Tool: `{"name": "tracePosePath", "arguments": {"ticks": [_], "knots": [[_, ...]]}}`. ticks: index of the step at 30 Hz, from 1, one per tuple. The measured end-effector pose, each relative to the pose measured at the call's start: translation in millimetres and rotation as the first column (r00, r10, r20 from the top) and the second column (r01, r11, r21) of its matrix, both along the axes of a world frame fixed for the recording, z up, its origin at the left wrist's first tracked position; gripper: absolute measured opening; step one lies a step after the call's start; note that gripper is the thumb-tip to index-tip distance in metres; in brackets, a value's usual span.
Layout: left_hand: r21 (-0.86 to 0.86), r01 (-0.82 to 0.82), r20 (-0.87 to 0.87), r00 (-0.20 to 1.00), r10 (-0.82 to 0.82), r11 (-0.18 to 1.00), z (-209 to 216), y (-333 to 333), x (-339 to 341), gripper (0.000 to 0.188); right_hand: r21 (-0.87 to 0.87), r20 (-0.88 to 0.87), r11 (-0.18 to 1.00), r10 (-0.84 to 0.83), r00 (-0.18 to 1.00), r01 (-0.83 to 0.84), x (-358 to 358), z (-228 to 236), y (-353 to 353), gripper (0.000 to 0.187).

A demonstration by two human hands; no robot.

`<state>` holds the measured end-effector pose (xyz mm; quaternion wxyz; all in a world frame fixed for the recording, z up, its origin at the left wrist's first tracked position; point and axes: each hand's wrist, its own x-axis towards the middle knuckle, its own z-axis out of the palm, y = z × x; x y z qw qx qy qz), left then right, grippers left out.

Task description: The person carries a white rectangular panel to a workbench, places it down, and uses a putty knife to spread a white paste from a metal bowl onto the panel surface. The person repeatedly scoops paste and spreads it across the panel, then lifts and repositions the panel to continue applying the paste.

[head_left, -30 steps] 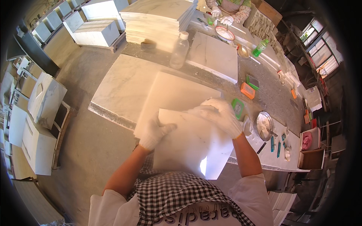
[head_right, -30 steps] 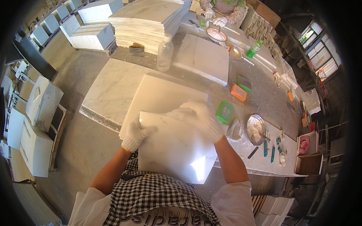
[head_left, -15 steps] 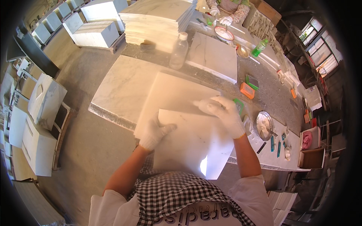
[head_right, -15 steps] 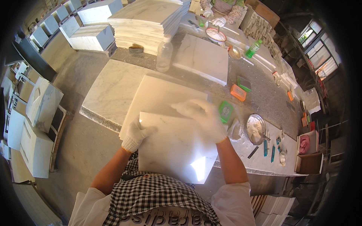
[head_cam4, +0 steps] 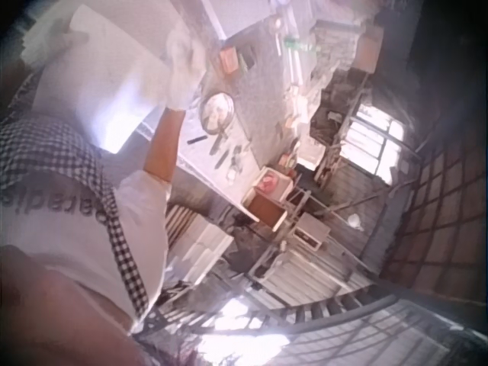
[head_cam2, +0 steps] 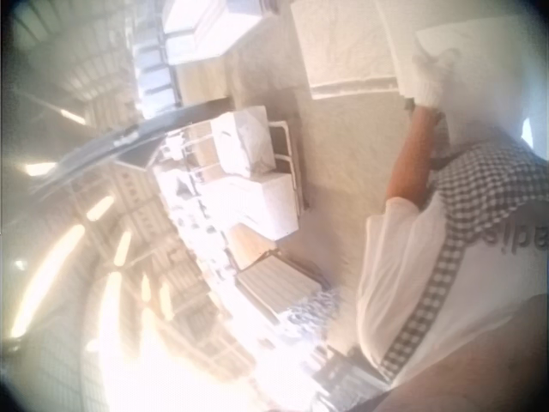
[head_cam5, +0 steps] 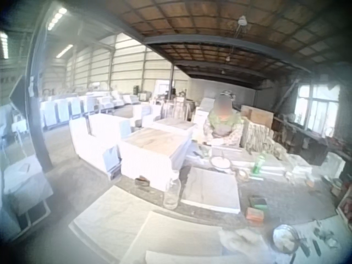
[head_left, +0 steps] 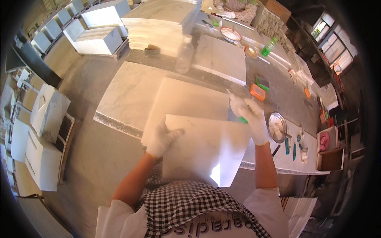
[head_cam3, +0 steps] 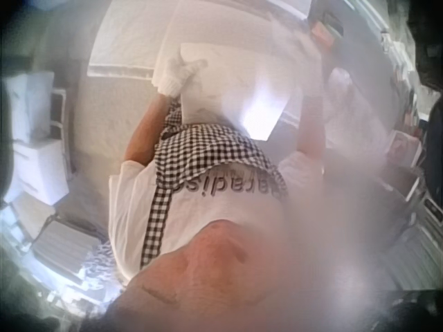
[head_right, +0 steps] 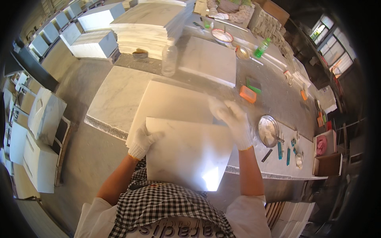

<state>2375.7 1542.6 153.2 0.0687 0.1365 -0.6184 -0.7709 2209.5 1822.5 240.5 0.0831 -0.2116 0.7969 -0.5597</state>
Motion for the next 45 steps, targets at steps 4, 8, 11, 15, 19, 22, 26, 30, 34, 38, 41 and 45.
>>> {"name": "tracePosePath", "arguments": {"ticks": [4,8,11,15,19,22,26,30,34,38,41,45], "knots": [[-0.218,0.081,0.246,0.969,-0.026,0.972,4,-6,7,0.048,-0.234,0.041,0.968,-0.082,0.996,0.089,-4,-14,12,0.025],[-0.345,-0.047,-0.073,0.997,0.023,0.937,-1,3,3,0.05,-0.372,0.076,0.885,-0.27,0.96,0.279,-24,-36,56,0.021],[-0.325,-0.129,-0.122,0.988,0.094,0.937,-14,3,3,0.054,-0.383,0.124,0.827,-0.396,0.91,0.411,-45,-45,87,0.023],[-0.325,-0.226,-0.111,0.973,0.2,0.918,-35,-2,8,0.054,0.313,-0.233,0.696,-0.603,0.763,0.646,-50,-47,142,0.033],[-0.323,-0.271,-0.148,0.961,0.234,0.907,-46,-4,7,0.053,0.594,-0.404,0.49,-0.505,0.763,0.638,-66,-63,187,0.046],[-0.346,-0.277,-0.096,0.961,0.26,0.896,-46,-4,5,0.051,0.638,-0.297,0.44,-0.616,0.729,0.632,-83,-87,211,0.051],[-0.421,-0.299,-0.096,0.953,0.286,0.856,-42,-3,6,0.05,0.688,-0.351,0.381,-0.57,0.743,0.618,-81,-104,233,0.049],[-0.466,-0.298,-0.052,0.949,0.311,0.833,-40,-2,8,0.05,0.724,-0.381,0.369,-0.49,0.784,0.582,-63,-94,237,0.033],[-0.416,-0.323,-0.094,0.945,0.313,0.85,-39,1,7,0.048,0.834,-0.29,0.29,-0.493,0.821,0.469,-43,-84,233,0.036],[-0.389,-0.321,-0.099,0.946,0.308,0.863,-39,1,5,0.047,0.755,-0.141,0.42,-0.647,0.75,0.504,-24,-79,231,0.04],[-0.399,-0.295,-0.09,0.955,0.283,0.868,-37,-2,6,0.046,0.771,-0.229,0.395,-0.56,0.796,0.5,-15,-67,229,0.043],[-0.421,-0.281,-0.081,0.959,0.273,0.862,-37,-3,8,0.046,0.772,-0.207,0.389,-0.594,0.778,0.502,-17,-51,227,0.04]]}}
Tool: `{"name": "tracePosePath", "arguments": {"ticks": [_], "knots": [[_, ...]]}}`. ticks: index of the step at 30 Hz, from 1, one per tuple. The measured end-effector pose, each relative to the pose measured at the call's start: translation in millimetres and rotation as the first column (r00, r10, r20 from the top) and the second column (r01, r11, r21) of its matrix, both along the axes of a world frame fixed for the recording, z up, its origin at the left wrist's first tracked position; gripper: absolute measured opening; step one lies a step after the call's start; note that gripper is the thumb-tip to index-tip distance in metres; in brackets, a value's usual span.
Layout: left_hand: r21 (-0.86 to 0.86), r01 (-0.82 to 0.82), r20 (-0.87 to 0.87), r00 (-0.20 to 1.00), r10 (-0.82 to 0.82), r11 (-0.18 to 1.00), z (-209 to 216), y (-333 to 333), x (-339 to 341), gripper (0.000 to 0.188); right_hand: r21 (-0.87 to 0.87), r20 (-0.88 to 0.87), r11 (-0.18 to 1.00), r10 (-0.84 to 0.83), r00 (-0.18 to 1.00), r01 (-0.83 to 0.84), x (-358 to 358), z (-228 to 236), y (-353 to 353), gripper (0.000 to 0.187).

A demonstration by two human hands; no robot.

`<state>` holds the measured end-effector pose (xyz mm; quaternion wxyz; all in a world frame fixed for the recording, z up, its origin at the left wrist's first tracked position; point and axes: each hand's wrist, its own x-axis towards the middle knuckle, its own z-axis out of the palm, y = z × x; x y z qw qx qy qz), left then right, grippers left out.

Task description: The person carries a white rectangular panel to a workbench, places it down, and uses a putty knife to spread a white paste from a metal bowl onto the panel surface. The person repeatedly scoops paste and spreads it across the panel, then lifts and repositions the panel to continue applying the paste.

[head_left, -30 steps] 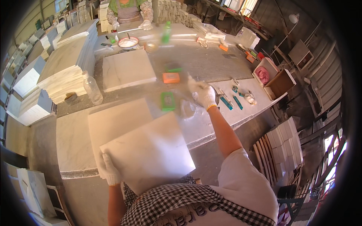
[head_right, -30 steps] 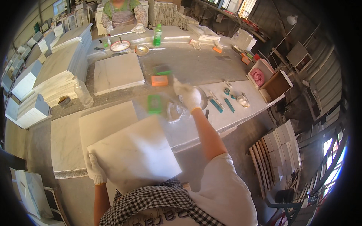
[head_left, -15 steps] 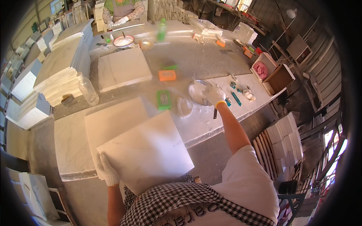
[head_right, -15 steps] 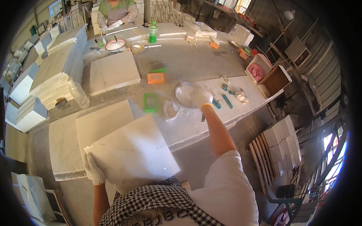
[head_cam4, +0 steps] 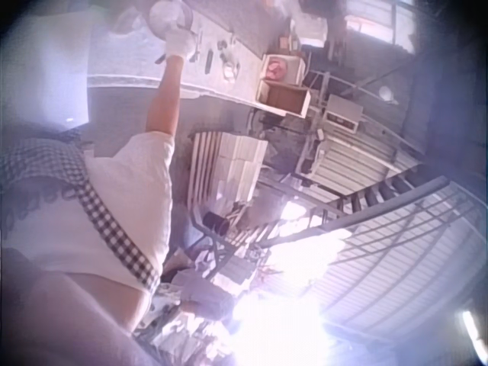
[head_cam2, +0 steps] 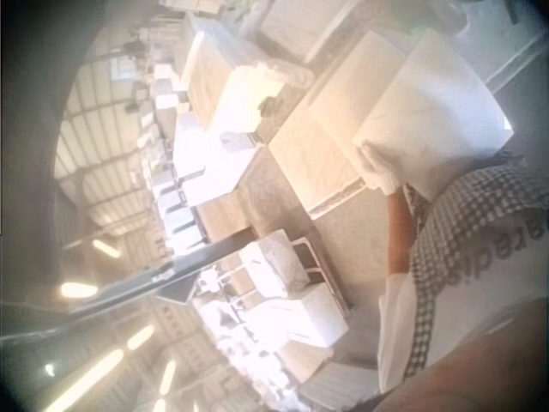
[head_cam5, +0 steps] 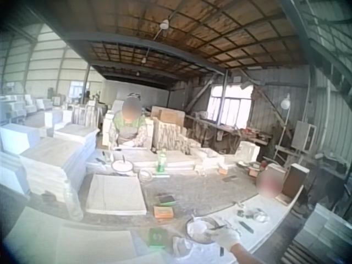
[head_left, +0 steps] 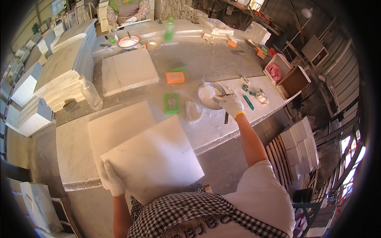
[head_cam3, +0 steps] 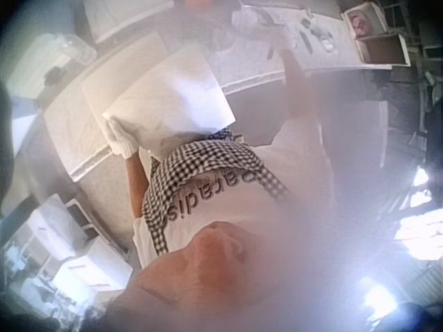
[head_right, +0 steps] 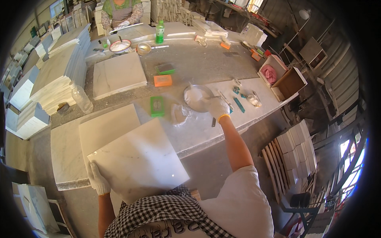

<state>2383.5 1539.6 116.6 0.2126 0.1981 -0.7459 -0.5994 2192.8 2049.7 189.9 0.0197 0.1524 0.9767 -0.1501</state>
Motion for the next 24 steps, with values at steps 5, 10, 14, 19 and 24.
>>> {"name": "tracePosePath", "arguments": {"ticks": [5,10,14,19,24], "knots": [[0.047,-0.006,-0.036,0.999,0.008,0.999,-3,2,-2,0.046,0.112,-0.023,0.95,0.295,0.955,-0.291,-10,-26,19,0.035],[0.077,0.016,-0.033,0.999,-0.014,0.997,-6,-1,0,0.047,-0.187,-0.272,0.949,0.197,0.942,-0.252,-39,-82,41,0.023],[0.065,0.025,0.01,1.0,-0.026,0.998,-6,-4,1,0.048,0.041,-0.145,0.931,0.365,0.92,-0.363,-52,-90,50,0.022],[0.191,-0.133,0.091,0.989,0.118,0.972,-1,5,-1,0.054,0.304,-0.113,0.803,0.565,0.817,-0.513,-58,-92,48,0.016],[0.014,-0.096,0.06,0.994,0.095,0.995,11,10,4,0.048,0.542,-0.04,0.507,0.812,0.582,-0.67,-71,-98,74,0.011]]}}
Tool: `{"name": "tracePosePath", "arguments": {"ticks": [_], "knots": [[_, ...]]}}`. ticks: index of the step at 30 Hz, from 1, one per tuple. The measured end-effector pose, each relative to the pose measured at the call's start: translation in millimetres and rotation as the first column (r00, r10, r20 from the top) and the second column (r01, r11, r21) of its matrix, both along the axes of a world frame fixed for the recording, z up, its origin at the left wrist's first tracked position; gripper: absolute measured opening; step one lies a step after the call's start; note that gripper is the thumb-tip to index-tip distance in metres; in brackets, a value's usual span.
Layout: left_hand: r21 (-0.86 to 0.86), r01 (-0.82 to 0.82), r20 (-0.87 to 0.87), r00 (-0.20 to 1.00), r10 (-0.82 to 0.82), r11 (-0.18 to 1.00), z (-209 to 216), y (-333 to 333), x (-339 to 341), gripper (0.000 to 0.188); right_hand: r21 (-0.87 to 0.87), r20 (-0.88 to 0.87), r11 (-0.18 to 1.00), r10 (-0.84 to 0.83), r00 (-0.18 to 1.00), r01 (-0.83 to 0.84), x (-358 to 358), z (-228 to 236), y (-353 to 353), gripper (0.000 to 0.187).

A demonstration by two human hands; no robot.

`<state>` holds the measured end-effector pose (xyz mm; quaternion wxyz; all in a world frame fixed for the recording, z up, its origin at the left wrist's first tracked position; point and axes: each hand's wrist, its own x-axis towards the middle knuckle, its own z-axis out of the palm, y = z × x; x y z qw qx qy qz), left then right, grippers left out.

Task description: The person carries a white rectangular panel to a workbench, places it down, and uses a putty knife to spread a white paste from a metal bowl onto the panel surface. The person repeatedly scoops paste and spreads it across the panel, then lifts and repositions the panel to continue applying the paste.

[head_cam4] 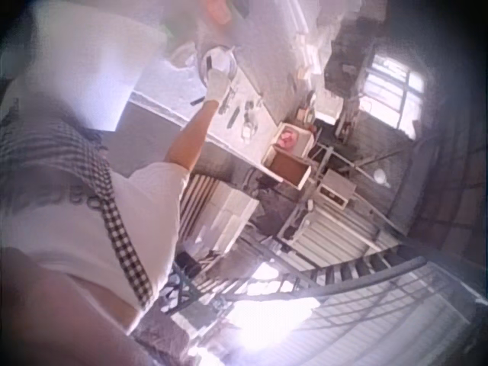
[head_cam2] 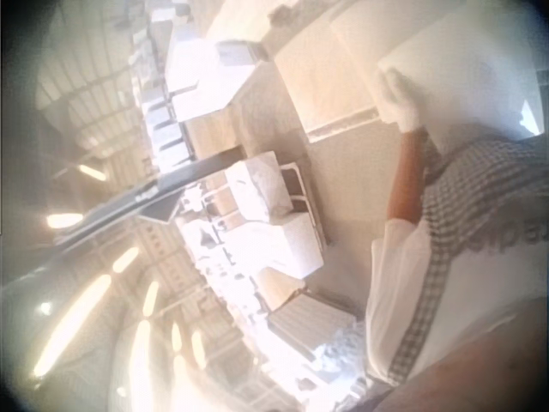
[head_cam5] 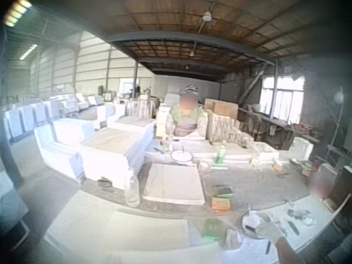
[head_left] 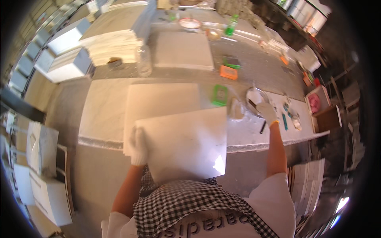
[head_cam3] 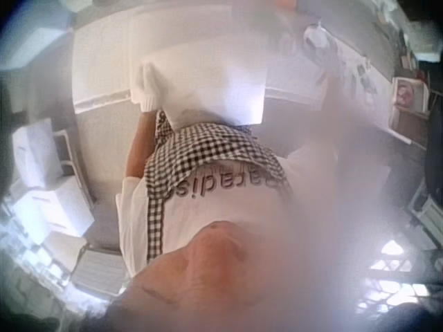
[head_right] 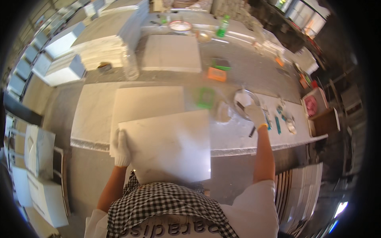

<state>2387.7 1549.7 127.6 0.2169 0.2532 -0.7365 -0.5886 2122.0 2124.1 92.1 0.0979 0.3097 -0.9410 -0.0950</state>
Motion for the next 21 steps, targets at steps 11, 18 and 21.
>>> {"name": "tracePosePath", "arguments": {"ticks": [11,18,21], "knots": [[0.203,0.053,-0.112,0.993,-0.03,0.978,-19,-2,-5,0.051,-0.596,0.782,0.185,-0.088,0.618,0.781,60,102,-69,0.022],[0.212,0.089,-0.096,0.993,-0.07,0.973,-15,-3,-5,0.051,-0.672,0.739,0.236,0.275,0.615,0.702,70,137,-148,0.026],[0.202,0.089,-0.066,0.995,-0.077,0.975,-13,-3,-5,0.049,-0.689,0.723,0.297,0.355,0.593,0.662,73,148,-197,0.034]]}}
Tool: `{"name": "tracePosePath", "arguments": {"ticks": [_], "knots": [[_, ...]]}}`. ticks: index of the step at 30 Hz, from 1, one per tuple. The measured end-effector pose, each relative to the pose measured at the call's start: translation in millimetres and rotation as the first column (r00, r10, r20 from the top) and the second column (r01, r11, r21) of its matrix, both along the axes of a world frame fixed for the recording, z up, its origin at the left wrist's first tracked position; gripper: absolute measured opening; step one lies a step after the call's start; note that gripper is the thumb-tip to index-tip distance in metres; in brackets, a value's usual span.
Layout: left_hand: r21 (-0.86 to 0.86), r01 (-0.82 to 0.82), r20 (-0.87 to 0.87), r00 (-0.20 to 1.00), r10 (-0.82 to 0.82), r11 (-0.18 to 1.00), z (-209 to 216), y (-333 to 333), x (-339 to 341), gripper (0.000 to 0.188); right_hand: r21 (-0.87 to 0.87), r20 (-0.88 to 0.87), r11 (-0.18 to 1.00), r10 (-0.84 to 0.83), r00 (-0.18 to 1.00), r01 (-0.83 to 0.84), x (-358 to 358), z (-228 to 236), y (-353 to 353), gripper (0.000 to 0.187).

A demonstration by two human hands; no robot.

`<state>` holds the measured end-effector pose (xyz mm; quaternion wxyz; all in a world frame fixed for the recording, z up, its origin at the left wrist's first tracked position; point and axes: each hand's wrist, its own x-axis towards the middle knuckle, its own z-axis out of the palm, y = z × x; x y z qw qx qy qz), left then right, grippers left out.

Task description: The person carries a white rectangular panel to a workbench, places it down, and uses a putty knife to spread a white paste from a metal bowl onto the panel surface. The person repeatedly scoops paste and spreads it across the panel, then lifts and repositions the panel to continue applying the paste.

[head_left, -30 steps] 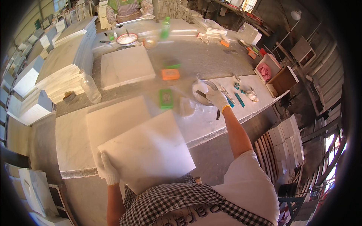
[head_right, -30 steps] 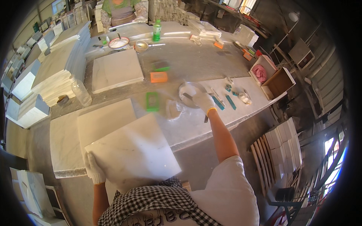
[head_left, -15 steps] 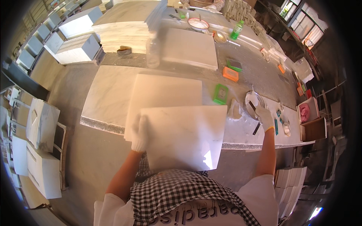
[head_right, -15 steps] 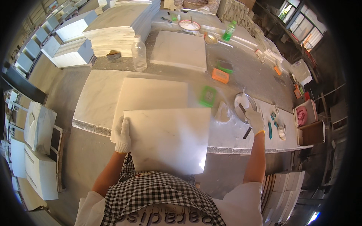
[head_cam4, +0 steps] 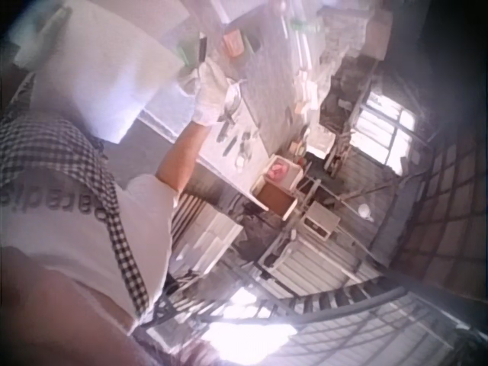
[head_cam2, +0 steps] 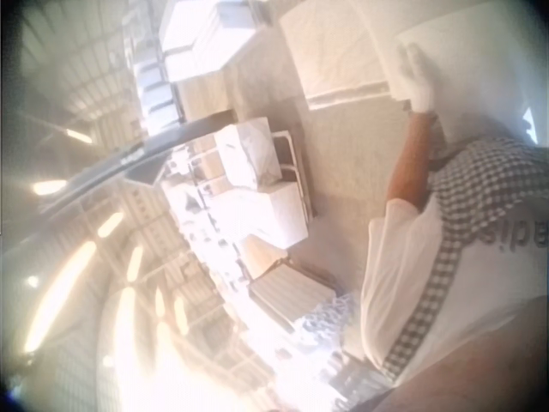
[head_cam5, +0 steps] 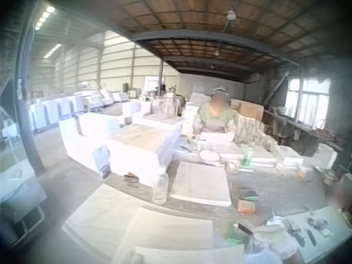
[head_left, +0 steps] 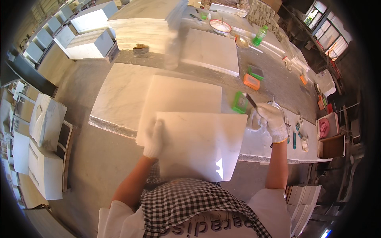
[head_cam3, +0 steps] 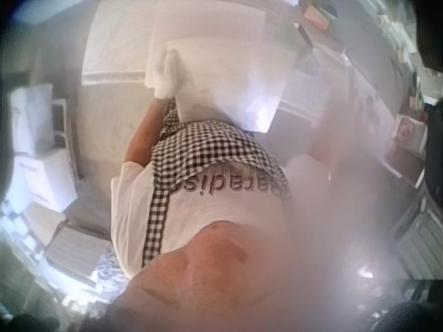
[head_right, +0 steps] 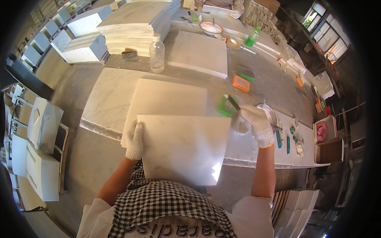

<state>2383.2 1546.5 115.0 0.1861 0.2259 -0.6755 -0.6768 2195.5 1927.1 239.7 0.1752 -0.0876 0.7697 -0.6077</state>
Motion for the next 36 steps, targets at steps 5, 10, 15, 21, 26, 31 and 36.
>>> {"name": "tracePosePath", "arguments": {"ticks": [5,10,15,21,26,31,36], "knots": [[-0.003,0.033,-0.057,0.998,-0.033,0.999,4,2,1,0.048,-0.005,0.096,0.986,0.168,0.981,-0.168,4,17,-65,0.033],[0.024,0.067,-0.032,0.997,-0.067,0.997,6,2,0,0.048,0.179,0.005,0.897,0.411,0.912,-0.405,3,23,-119,0.031],[0.111,0.084,-0.082,0.994,-0.075,0.99,12,5,-1,0.047,0.144,0.041,0.818,0.558,0.829,-0.557,-5,12,-164,0.033],[0.179,0.108,-0.052,0.994,-0.101,0.978,22,5,1,0.047,0.125,0.176,0.741,0.637,0.75,-0.659,-20,-2,-192,0.034],[0.209,0.115,-0.064,0.992,-0.104,0.971,26,6,1,0.048,0.169,0.1,0.659,0.728,0.678,-0.733,-28,-13,-203,0.034],[0.117,0.093,-0.034,0.995,-0.089,0.989,28,6,2,0.043,0.248,-0.006,0.618,0.771,0.637,-0.746,-31,-22,-204,0.033],[0.085,0.083,-0.007,0.997,-0.082,0.993,28,6,2,0.045,0.215,-0.006,0.621,0.773,0.635,-0.754,-33,-29,-204,0.033]]}}
